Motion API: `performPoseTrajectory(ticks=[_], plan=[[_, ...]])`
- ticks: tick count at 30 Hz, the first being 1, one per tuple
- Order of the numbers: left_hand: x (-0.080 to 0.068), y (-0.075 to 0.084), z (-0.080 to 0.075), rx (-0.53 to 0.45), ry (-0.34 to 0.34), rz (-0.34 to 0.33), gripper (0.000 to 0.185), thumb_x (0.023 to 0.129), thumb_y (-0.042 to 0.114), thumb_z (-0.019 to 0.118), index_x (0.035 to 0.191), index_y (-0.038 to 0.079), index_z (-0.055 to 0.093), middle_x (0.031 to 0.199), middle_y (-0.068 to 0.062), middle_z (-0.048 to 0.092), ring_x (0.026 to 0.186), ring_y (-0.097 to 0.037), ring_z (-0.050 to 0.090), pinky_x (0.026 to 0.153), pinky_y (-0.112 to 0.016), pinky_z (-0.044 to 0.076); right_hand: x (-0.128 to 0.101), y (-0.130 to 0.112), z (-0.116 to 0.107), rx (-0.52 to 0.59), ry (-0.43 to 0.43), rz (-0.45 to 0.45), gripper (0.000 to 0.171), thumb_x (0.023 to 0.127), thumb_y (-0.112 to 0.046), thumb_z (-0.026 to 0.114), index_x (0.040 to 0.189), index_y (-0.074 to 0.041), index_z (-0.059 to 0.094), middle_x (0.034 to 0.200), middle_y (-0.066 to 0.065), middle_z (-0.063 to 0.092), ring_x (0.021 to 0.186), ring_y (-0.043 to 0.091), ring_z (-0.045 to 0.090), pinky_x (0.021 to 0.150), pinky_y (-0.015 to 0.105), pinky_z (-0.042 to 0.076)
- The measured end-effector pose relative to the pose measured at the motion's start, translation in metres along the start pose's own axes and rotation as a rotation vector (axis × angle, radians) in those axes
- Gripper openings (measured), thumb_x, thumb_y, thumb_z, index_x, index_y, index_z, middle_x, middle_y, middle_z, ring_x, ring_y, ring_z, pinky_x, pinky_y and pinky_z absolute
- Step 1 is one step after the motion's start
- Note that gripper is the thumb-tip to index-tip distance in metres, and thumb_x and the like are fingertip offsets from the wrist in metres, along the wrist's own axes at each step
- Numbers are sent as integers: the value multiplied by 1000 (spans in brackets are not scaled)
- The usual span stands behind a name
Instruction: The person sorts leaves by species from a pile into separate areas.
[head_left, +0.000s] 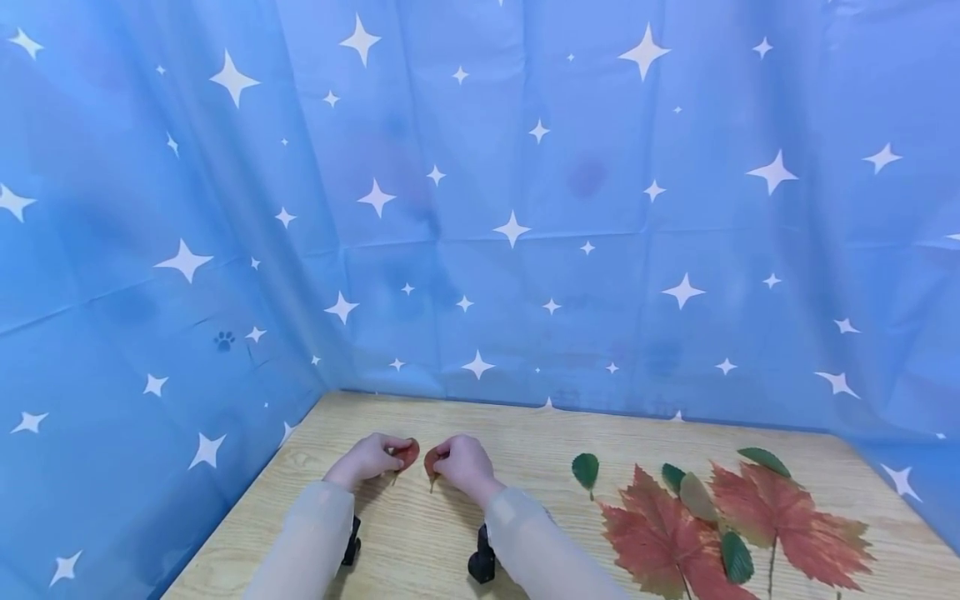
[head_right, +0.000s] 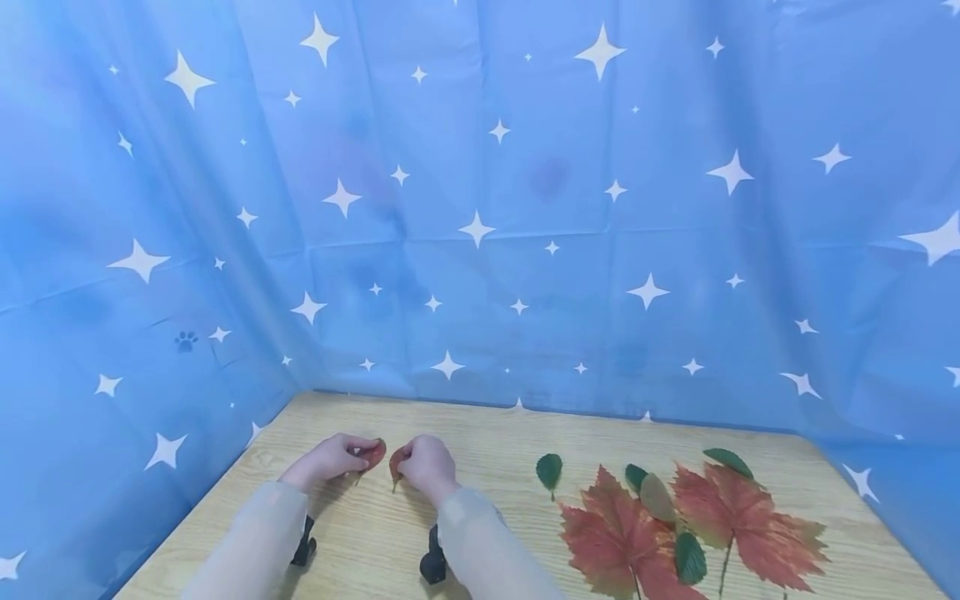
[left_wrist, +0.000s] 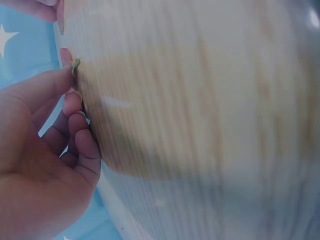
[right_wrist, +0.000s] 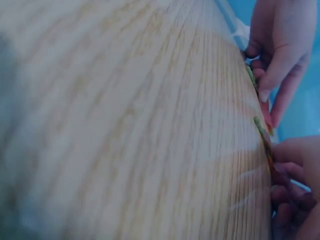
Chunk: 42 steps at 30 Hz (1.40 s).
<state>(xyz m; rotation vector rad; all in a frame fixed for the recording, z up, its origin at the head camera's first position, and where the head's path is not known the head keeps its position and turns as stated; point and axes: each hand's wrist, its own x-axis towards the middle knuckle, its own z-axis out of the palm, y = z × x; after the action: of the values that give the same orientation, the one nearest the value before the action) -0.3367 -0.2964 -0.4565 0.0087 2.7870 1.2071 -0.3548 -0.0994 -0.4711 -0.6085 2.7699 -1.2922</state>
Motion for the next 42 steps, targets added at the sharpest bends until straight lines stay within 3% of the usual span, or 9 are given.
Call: performPoseTrajectory(ticks=[6, 10, 24, 34, 39, 42], plan=[[0, 2, 1, -6, 3, 7, 42, 87, 4, 65, 129, 8, 64, 111, -9, 63, 51, -14, 38, 53, -28, 36, 1, 1, 2, -52, -6, -28, 20, 91, -8, 64, 76, -16, 74, 65, -7, 58, 50, 12, 37, 49, 27, 30], [-3, 5, 0, -4, 1, 13, 42, 88, 3, 65, 130, 7, 63, 115, -12, 63, 53, -15, 40, 54, -29, 37, 2, 2, 2, -76, 3, -41, 19, 91, -9, 63, 76, -16, 73, 61, -6, 53, 50, 11, 37, 48, 26, 29], [-9, 10, -2, 2, -5, 6, 41, 90, 4, 64, 131, 7, 62, 115, -12, 63, 54, -15, 39, 54, -29, 37, 2, 0, 1, -94, 1, -48, 12, 93, -11, 64, 87, -14, 74, 78, -5, 60, 58, 12, 45, 51, 27, 35], [-6, 12, -6, 18, 31, 56, 38, 91, 6, 60, 128, 2, 63, 124, -17, 61, 67, -18, 49, 62, -31, 41, -2, -7, -1, -98, 19, -63, 14, 95, -12, 59, 102, -7, 70, 95, 3, 66, 74, 15, 55, 63, 32, 44], [-6, 12, -7, -17, 20, 42, 39, 92, 8, 61, 131, 2, 60, 108, -14, 65, 60, -18, 51, 57, -31, 41, -1, -7, -4, -48, 30, -67, 20, 97, -16, 57, 108, -5, 69, 98, 5, 67, 82, 18, 60, 68, 36, 48], [-5, 11, -9, -22, 14, 39, 41, 92, 10, 61, 132, 3, 59, 96, -8, 64, 54, -16, 47, 52, -30, 40, 0, -5, -6, -11, 23, -57, 27, 98, -18, 55, 117, -2, 65, 89, 8, 67, 64, 16, 56, 59, 34, 46]])
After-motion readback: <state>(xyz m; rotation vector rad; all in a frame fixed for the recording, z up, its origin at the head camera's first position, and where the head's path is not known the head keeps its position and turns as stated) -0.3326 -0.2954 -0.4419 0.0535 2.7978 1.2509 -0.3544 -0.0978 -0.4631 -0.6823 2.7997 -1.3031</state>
